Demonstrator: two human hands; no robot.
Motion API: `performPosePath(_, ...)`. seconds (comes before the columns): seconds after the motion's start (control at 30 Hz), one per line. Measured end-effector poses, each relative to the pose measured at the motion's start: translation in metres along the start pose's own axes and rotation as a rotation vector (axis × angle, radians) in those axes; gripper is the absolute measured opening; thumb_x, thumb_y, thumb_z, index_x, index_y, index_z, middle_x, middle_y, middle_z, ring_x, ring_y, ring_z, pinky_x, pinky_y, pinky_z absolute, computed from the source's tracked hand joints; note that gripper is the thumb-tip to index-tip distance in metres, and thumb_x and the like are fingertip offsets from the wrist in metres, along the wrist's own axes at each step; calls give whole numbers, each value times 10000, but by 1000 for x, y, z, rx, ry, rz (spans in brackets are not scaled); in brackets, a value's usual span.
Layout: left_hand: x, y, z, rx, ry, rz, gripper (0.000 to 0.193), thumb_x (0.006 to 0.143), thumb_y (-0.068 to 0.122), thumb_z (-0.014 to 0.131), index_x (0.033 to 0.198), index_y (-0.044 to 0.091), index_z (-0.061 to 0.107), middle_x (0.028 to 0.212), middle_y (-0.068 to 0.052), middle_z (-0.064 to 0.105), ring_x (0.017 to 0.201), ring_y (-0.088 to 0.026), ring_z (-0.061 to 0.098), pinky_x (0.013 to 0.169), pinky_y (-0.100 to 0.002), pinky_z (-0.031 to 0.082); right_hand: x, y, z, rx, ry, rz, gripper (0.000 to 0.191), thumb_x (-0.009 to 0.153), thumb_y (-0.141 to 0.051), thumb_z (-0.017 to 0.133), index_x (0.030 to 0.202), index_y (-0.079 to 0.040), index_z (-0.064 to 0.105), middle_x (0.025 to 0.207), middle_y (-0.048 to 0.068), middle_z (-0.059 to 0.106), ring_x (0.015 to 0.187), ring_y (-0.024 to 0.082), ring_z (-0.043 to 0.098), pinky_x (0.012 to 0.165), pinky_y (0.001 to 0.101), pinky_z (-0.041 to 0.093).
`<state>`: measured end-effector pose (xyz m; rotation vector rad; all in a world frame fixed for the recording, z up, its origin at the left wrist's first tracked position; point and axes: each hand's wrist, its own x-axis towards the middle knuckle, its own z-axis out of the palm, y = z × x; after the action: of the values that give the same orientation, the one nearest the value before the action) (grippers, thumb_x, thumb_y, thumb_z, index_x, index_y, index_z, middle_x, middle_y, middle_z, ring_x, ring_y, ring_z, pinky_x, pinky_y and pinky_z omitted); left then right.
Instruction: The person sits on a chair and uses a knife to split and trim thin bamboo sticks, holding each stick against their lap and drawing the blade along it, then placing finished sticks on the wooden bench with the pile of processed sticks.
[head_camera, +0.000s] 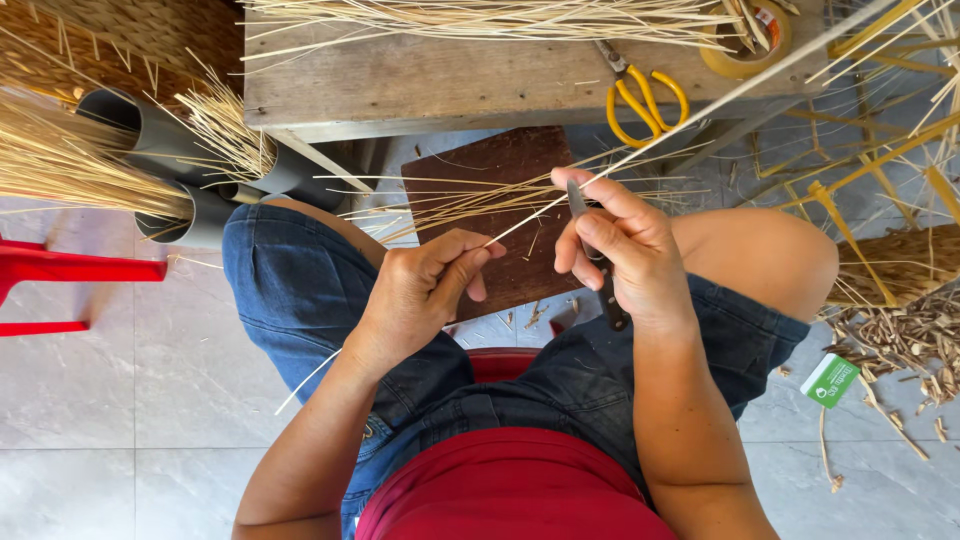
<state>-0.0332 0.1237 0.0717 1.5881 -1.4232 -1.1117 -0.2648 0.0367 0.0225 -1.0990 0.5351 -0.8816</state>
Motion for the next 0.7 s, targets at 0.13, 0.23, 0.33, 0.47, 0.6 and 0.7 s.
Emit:
performPosePath(0.13,4,1,13,37,147,266,221,937,68,727,1152,24,701,900,-47,727,617,-68,642,536,-228,523,1,1,1,8,28,-8,389,1076,-117,569,1441,16,574,799,161,680,550,115,500,513,226,394)
performPosePath(0.23,11,-2,22,40,243,474,167,959,46,762,1100,14,680,1023,-83,722,876,-113,721,720,-236,593,-2,6,2,30,20,0,382,1073,-109,567,1434,13,576,803,163,682,558,124,514,512,228,401)
performPosePath(0.33,15,-9,28,30,293,332,68,963,37,767,1009,20,719,903,-55,732,745,-76,705,627,-219,553,-3,10,2,27,69,-25,374,1046,-106,578,1398,20,571,994,147,696,616,159,565,486,244,395)
performPosePath(0.47,18,-22,23,-203,294,306,36,1019,47,712,1030,17,696,972,-62,765,870,-91,676,794,-229,558,-5,10,-6,82,106,-20,394,1077,-128,600,1444,16,600,799,174,664,542,135,481,506,245,360)
performPosePath(0.6,11,-36,3,-504,199,304,61,1092,77,603,1059,29,623,1041,-87,763,1000,-120,706,971,-269,556,-7,10,-23,249,135,-27,414,1060,-122,619,1458,-16,590,768,137,633,535,134,461,496,262,358)
performPosePath(0.7,0,-47,-13,-542,216,334,72,1102,94,578,1053,44,595,965,-83,743,941,-143,710,950,-308,580,-10,9,-38,334,172,-37,416,1065,-105,618,1474,-38,586,762,111,609,528,125,438,507,267,363)
